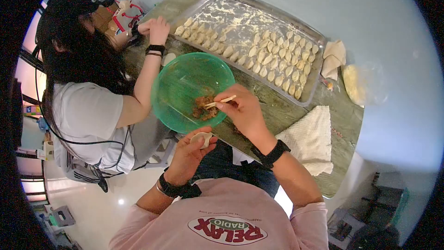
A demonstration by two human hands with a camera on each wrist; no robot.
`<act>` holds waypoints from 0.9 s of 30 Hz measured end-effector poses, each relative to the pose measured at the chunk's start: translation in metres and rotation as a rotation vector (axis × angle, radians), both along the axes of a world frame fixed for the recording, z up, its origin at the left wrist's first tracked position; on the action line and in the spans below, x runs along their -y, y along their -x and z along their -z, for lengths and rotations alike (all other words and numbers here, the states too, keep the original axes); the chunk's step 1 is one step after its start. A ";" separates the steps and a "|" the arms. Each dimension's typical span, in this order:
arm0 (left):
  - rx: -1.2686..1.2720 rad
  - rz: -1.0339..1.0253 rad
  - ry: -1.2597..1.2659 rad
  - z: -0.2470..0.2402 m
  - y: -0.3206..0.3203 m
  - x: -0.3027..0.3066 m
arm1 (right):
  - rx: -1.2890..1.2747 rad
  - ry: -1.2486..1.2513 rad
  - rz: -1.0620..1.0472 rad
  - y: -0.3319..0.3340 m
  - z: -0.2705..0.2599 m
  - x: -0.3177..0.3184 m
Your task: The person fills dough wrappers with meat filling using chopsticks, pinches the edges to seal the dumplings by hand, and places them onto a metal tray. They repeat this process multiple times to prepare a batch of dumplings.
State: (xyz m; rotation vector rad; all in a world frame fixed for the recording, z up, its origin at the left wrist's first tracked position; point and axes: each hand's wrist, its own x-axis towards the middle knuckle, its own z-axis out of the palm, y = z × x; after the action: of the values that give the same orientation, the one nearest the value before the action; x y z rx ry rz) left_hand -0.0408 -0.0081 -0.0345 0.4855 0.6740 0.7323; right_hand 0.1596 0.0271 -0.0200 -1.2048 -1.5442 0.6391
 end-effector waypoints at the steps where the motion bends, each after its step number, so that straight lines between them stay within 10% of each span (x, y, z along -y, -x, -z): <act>1: -0.007 0.008 -0.004 0.002 0.000 0.001 | 0.001 0.002 -0.001 0.001 -0.005 0.000; 27: -0.036 -0.026 0.013 0.004 -0.003 0.002 | 0.104 0.248 -0.222 -0.010 -0.026 0.010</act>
State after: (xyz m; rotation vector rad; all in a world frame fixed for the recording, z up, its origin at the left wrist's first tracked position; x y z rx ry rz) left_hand -0.0382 -0.0101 -0.0382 0.4796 0.7191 0.7442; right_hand 0.1691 0.0175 0.0063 -1.2762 -1.7399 0.9491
